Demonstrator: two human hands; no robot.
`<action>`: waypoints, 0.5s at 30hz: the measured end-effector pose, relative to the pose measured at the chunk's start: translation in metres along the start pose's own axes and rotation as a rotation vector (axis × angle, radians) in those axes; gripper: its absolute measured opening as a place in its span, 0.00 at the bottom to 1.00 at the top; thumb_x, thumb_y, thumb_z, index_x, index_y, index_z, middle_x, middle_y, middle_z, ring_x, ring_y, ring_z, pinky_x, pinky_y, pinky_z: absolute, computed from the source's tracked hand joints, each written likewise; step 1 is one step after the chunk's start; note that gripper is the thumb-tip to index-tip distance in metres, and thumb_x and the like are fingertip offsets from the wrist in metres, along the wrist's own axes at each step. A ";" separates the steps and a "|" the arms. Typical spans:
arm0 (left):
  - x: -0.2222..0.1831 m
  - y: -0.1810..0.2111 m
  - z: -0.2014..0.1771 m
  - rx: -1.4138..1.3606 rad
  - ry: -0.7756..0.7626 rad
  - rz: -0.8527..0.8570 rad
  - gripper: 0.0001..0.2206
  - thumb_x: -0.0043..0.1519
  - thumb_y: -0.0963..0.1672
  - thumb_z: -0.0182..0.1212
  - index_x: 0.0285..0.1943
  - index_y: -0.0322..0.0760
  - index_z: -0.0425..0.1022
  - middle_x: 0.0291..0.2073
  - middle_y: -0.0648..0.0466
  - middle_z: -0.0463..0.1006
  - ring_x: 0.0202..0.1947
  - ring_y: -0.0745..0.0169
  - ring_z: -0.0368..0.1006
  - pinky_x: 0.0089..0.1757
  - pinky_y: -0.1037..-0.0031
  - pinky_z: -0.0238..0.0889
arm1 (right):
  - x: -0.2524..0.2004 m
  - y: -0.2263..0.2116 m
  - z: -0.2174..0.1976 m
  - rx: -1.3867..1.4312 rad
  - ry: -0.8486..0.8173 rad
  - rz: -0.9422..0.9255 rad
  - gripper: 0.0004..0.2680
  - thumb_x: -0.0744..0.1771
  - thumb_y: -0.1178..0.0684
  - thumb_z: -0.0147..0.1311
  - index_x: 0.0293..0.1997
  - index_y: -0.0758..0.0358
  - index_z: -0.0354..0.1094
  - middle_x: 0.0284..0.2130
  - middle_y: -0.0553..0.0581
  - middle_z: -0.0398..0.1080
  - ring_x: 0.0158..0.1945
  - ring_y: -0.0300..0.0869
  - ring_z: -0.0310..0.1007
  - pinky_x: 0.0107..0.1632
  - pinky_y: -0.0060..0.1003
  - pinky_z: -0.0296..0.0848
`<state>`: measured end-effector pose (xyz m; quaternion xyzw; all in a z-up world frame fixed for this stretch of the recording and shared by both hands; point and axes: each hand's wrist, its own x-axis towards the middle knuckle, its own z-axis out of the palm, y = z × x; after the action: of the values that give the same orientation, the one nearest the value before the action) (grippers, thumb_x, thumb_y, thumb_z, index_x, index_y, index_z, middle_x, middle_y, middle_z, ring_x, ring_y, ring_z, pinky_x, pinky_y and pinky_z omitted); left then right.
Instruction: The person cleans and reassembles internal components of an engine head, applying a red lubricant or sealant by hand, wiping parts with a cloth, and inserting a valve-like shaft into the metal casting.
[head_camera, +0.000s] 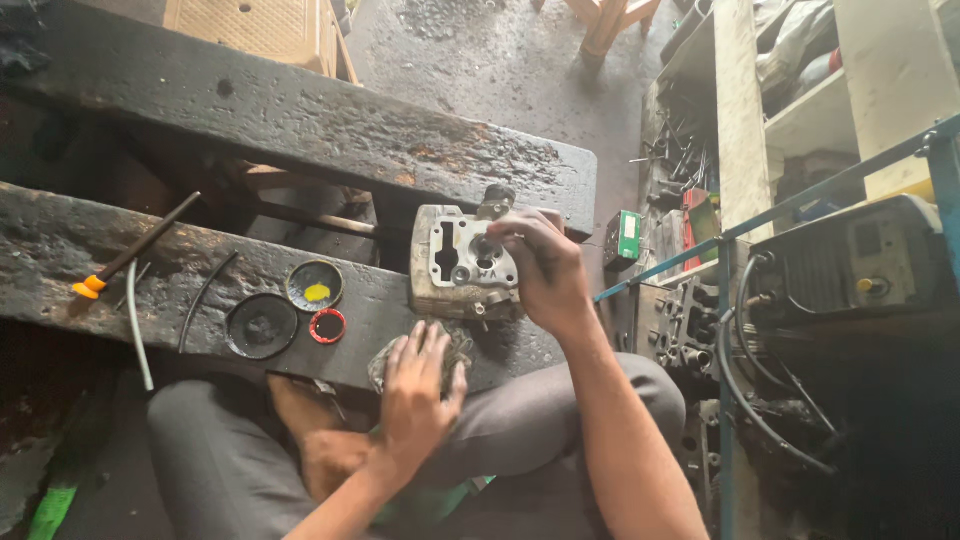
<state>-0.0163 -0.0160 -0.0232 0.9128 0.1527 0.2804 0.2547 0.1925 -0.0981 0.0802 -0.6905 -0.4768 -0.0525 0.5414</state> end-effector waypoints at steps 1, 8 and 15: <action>-0.011 -0.005 0.008 0.035 -0.070 0.001 0.27 0.55 0.45 0.63 0.62 0.23 0.68 0.59 0.32 0.73 0.63 0.36 0.67 0.62 0.52 0.55 | -0.002 0.002 0.002 -0.063 -0.029 -0.009 0.06 0.69 0.71 0.56 0.46 0.70 0.74 0.42 0.54 0.76 0.53 0.39 0.69 0.59 0.38 0.68; -0.035 -0.043 0.038 0.154 -0.335 -0.058 0.15 0.64 0.40 0.61 0.61 0.39 0.74 0.48 0.48 0.80 0.54 0.52 0.76 0.65 0.60 0.59 | -0.002 0.012 0.010 0.153 0.087 0.327 0.13 0.63 0.62 0.70 0.41 0.65 0.63 0.40 0.57 0.67 0.43 0.35 0.66 0.44 0.29 0.71; 0.033 -0.004 -0.028 -0.072 -0.006 -0.109 0.35 0.47 0.50 0.77 0.62 0.41 0.66 0.54 0.46 0.72 0.60 0.42 0.63 0.58 0.48 0.54 | 0.019 0.008 -0.003 0.079 0.230 0.365 0.19 0.74 0.39 0.37 0.55 0.65 0.71 0.48 0.58 0.75 0.55 0.42 0.71 0.60 0.39 0.67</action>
<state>-0.0068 0.0117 0.0094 0.8942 0.1914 0.2685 0.3027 0.2095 -0.0886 0.0874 -0.7330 -0.2807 -0.0131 0.6195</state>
